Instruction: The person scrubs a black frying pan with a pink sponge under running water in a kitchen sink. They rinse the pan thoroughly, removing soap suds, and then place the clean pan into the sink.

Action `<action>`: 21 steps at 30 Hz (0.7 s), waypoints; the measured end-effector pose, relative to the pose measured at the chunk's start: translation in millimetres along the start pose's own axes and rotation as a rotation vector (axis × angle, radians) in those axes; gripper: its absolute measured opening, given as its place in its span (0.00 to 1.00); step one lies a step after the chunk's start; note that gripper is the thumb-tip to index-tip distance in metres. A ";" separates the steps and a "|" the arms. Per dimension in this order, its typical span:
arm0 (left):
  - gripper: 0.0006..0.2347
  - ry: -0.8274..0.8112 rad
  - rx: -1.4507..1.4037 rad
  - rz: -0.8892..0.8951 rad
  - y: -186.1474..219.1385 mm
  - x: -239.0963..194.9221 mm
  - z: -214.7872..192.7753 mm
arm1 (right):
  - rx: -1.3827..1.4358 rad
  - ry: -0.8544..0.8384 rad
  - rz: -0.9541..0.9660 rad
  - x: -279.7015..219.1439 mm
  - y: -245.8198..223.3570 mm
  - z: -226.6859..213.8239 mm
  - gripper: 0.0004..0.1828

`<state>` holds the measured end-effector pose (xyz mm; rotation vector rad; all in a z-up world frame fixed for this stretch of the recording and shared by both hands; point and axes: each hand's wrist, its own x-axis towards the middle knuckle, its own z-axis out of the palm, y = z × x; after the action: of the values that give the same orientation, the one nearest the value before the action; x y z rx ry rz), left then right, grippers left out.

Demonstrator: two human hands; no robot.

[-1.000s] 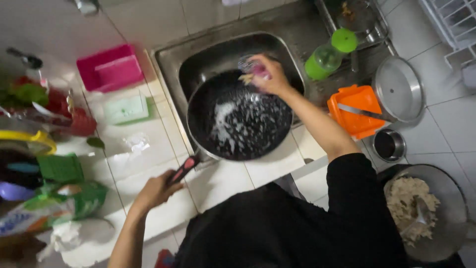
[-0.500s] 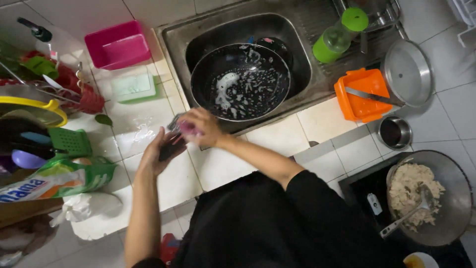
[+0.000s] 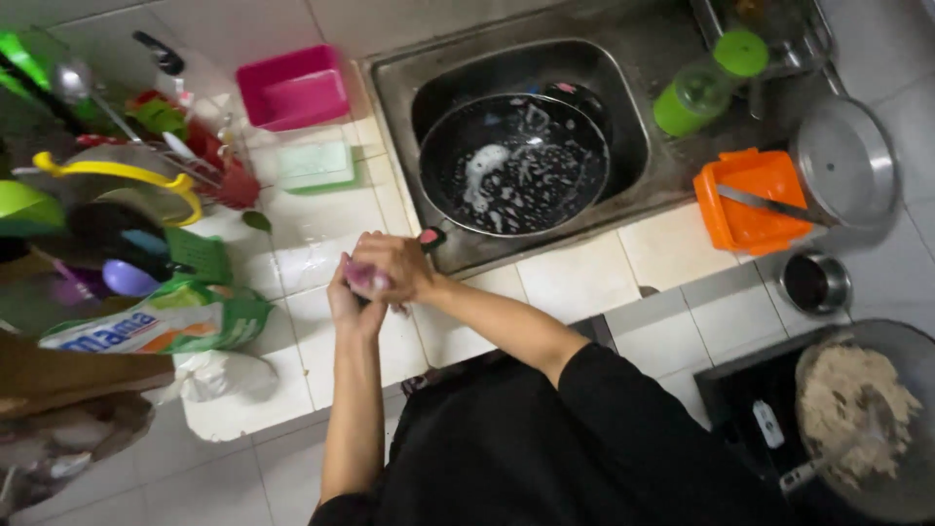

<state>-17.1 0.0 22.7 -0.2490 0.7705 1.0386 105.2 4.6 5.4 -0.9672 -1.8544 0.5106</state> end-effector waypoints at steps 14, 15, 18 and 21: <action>0.25 -0.155 0.144 0.020 2.4 33.4 -53.5 | 0.016 0.006 -0.004 -20.2 16.7 7.6 0.32; 0.25 -0.134 0.170 0.002 4.0 51.9 -79.8 | 0.020 -0.051 -0.006 -26.8 27.6 6.4 0.25; 0.33 -0.195 0.509 0.054 8.6 -12.2 -30.4 | -0.154 -0.010 0.048 -22.5 53.9 -50.5 0.15; 0.32 -0.159 0.593 0.061 3.2 2.2 -30.5 | -0.188 0.019 0.131 -20.6 40.8 -59.9 0.11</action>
<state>-33.0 -13.0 -0.1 0.3626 0.9083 0.8323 179.5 9.1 -6.5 -1.2210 -1.8544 0.4090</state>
